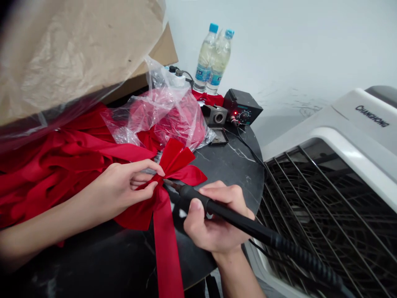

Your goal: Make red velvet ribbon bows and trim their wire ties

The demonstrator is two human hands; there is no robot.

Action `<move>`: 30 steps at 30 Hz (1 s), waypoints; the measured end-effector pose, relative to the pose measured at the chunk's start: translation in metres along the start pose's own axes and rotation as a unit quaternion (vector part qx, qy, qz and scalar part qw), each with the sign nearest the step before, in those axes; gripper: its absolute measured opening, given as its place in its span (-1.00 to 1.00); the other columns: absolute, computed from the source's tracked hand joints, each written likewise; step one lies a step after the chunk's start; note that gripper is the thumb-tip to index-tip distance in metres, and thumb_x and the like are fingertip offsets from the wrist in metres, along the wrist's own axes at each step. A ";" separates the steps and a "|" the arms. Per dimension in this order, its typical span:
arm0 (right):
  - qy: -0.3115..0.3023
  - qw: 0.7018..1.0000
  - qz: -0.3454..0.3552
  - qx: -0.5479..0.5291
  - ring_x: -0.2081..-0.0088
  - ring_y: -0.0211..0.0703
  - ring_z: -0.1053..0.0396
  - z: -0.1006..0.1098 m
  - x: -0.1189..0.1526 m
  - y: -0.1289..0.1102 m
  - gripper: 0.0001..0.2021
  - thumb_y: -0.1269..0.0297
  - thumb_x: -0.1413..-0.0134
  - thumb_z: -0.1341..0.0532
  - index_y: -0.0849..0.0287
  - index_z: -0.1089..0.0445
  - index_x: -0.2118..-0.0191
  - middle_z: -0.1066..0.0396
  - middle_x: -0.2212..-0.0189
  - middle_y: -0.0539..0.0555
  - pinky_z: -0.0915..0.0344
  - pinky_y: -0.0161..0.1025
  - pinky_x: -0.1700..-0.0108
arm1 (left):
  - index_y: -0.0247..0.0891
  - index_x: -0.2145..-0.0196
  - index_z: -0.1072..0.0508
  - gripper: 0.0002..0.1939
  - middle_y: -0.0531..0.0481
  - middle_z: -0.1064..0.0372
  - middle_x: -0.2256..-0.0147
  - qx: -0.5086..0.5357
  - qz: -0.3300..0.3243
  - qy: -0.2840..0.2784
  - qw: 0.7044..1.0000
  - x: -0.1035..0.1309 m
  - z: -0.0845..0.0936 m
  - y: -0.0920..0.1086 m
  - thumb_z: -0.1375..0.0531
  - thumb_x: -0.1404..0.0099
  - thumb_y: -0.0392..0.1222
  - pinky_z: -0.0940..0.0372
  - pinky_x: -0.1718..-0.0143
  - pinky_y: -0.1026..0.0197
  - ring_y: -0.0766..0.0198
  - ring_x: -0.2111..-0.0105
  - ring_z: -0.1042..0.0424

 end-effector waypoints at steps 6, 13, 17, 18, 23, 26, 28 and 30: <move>-0.016 1.000 0.020 -0.008 0.48 -0.26 -0.49 0.001 0.000 -0.001 -0.78 0.57 0.10 -0.33 0.25 -0.46 0.25 -0.38 0.45 -0.06 -0.44 -0.30 0.46 | -0.21 0.14 -0.48 -0.82 0.30 -0.14 0.63 -0.013 0.003 -0.003 1.000 0.001 0.000 -0.001 -0.16 -0.31 -0.34 -0.13 0.47 0.45 0.48 0.60 -0.19; -0.049 0.999 0.015 -0.009 0.46 -0.21 -0.51 -0.001 0.001 -0.001 -0.75 0.56 0.08 -0.33 0.24 -0.45 0.22 -0.38 0.44 -0.05 -0.43 -0.29 0.48 | -0.19 0.14 -0.48 -0.82 0.31 -0.12 0.62 -0.016 0.009 -0.001 1.000 0.001 0.000 -0.002 -0.17 -0.32 -0.34 -0.10 0.46 0.44 0.49 0.59 -0.15; -0.066 0.997 0.023 -0.021 0.44 -0.21 -0.51 -0.003 0.001 0.000 -0.73 0.56 0.09 -0.31 0.23 -0.44 0.19 -0.40 0.42 -0.04 -0.45 -0.29 0.46 | -0.19 0.13 -0.47 -0.82 0.31 -0.13 0.62 -0.019 0.012 -0.006 1.000 0.001 0.000 -0.002 -0.17 -0.32 -0.34 -0.09 0.45 0.41 0.48 0.59 -0.13; -0.066 0.997 0.024 -0.016 0.45 -0.21 -0.51 -0.003 0.001 0.000 -0.74 0.55 0.08 -0.32 0.23 -0.44 0.19 -0.40 0.43 -0.04 -0.45 -0.29 0.47 | -0.19 0.13 -0.47 -0.81 0.31 -0.14 0.62 -0.020 0.011 -0.007 1.000 0.001 0.000 -0.002 -0.17 -0.32 -0.33 -0.09 0.45 0.41 0.48 0.59 -0.14; -0.064 0.997 0.026 0.019 0.49 -0.22 -0.49 -0.003 0.000 -0.002 -0.76 0.52 0.05 -0.36 0.19 -0.43 0.22 -0.38 0.48 -0.07 -0.44 -0.31 0.49 | -0.17 0.12 -0.47 -0.81 0.31 -0.19 0.61 -0.024 0.011 -0.006 1.000 0.001 0.000 -0.003 -0.16 -0.33 -0.32 -0.09 0.44 0.41 0.49 0.59 -0.17; -0.064 0.997 0.022 0.021 0.50 -0.23 -0.49 -0.002 0.000 -0.002 -0.77 0.51 0.04 -0.37 0.19 -0.43 0.22 -0.38 0.49 -0.08 -0.45 -0.31 0.49 | -0.16 0.13 -0.47 -0.82 0.31 -0.17 0.62 -0.022 0.016 -0.006 1.000 0.001 0.000 -0.003 -0.17 -0.33 -0.31 -0.10 0.42 0.41 0.49 0.58 -0.22; -0.063 0.998 0.020 0.014 0.50 -0.24 -0.49 -0.002 0.001 -0.002 -0.77 0.51 0.05 -0.37 0.20 -0.43 0.22 -0.38 0.48 -0.07 -0.44 -0.32 0.50 | -0.16 0.13 -0.48 -0.82 0.31 -0.17 0.62 -0.020 0.020 -0.005 1.000 0.001 0.000 -0.003 -0.17 -0.33 -0.30 -0.11 0.41 0.41 0.48 0.58 -0.23; -0.062 0.998 0.021 0.010 0.50 -0.25 -0.49 -0.003 0.001 -0.002 -0.76 0.52 0.06 -0.36 0.20 -0.44 0.22 -0.39 0.46 -0.07 -0.44 -0.34 0.50 | -0.17 0.13 -0.48 -0.82 0.30 -0.19 0.61 -0.017 0.021 -0.005 1.000 0.001 0.000 -0.003 -0.17 -0.33 -0.30 -0.13 0.42 0.41 0.48 0.58 -0.22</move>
Point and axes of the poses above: each hand's wrist, its own x-axis away from the middle knuckle, its own z-axis out of the back of the hand, y = z × x, the point moved 6 cm from there along -x, towards the middle knuckle
